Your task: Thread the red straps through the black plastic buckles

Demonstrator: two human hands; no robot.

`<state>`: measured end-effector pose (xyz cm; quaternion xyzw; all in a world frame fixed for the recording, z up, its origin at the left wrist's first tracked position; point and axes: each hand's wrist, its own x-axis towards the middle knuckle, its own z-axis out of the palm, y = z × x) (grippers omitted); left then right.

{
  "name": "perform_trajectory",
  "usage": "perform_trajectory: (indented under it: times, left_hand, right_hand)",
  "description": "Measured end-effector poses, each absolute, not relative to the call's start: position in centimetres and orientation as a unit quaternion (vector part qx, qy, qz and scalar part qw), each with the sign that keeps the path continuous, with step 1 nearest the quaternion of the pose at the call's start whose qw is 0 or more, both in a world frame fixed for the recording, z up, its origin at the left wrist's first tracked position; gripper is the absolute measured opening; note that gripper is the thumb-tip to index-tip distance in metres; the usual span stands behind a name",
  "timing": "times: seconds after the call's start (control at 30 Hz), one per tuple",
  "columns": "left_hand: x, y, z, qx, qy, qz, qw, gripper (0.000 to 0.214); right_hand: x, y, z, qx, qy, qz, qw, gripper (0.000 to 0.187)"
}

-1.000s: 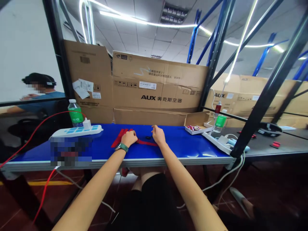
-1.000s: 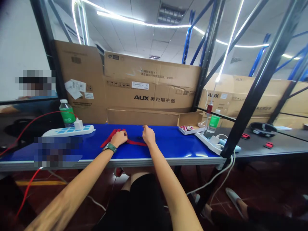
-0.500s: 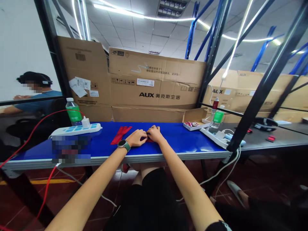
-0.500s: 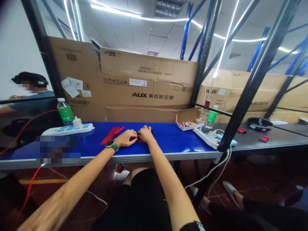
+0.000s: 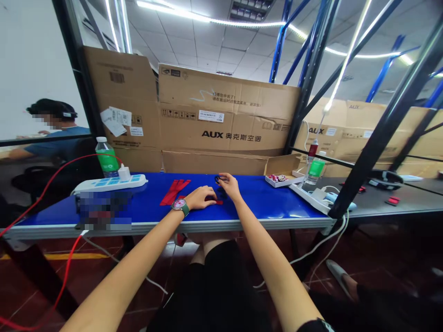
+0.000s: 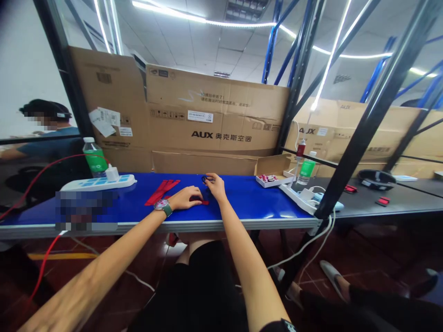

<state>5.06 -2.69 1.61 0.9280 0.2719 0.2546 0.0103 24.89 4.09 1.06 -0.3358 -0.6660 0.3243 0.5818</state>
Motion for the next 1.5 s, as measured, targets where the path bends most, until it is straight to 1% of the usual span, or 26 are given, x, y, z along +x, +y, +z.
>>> perform_trajectory:
  times: [0.07, 0.17, 0.27, 0.33, 0.43, 0.5, 0.6, 0.67, 0.8, 1.1, 1.2, 1.37, 1.5]
  left_hand:
    - [5.1, -2.2, 1.2, 0.92, 0.283, 0.268, 0.039, 0.02]
    - [4.9, -1.6, 0.7, 0.909, 0.302, 0.278, 0.071, 0.018]
    - [4.7, -1.5, 0.6, 0.913, 0.296, 0.273, 0.066, 0.025]
    - [4.7, -1.7, 0.7, 0.919, 0.288, 0.264, 0.055, 0.026]
    - [4.9, -1.9, 0.7, 0.917, 0.284, 0.272, 0.063, 0.019]
    - [5.2, -1.8, 0.6, 0.906, 0.292, 0.289, 0.097, 0.014]
    - [5.2, -1.3, 0.4, 0.87, 0.319, 0.335, 0.173, 0.011]
    - [5.0, -0.8, 0.3, 0.827, 0.347, 0.389, 0.212, 0.012]
    - [4.2, 0.0, 0.3, 0.739, 0.403, 0.488, 0.229, 0.018]
    - [3.8, 0.5, 0.4, 0.698, 0.435, 0.527, 0.216, 0.015]
    - [3.7, 0.6, 0.5, 0.696, 0.434, 0.524, 0.228, 0.016]
    - [3.5, 0.7, 0.5, 0.695, 0.437, 0.521, 0.235, 0.019]
    - [3.5, 0.8, 0.4, 0.693, 0.441, 0.517, 0.241, 0.019]
  right_hand:
    - [24.9, 4.1, 1.0, -0.326, -0.656, 0.333, 0.594, 0.036]
    - [24.7, 3.9, 1.1, -0.332, -0.652, 0.34, 0.591, 0.035]
    - [24.6, 3.6, 1.3, -0.337, -0.646, 0.351, 0.588, 0.031]
    - [24.5, 3.5, 1.5, -0.336, -0.645, 0.351, 0.59, 0.029]
    - [24.6, 3.5, 1.5, -0.345, -0.651, 0.327, 0.591, 0.029]
    - [24.8, 3.5, 1.5, -0.361, -0.66, 0.29, 0.592, 0.028]
    - [24.9, 3.6, 1.4, -0.384, -0.678, 0.225, 0.585, 0.023]
    - [24.9, 3.5, 1.4, -0.388, -0.693, 0.196, 0.576, 0.021]
    - [24.4, 3.1, 1.4, -0.363, -0.731, 0.167, 0.553, 0.014]
    - [23.5, 2.5, 1.2, -0.285, -0.772, 0.225, 0.522, 0.02]
    - [23.4, 2.0, 1.4, -0.276, -0.789, 0.221, 0.502, 0.022]
    - [23.5, 1.4, 1.6, -0.299, -0.806, 0.189, 0.474, 0.026]
    - [23.4, 1.8, 1.7, -0.3, -0.78, 0.254, 0.487, 0.031]
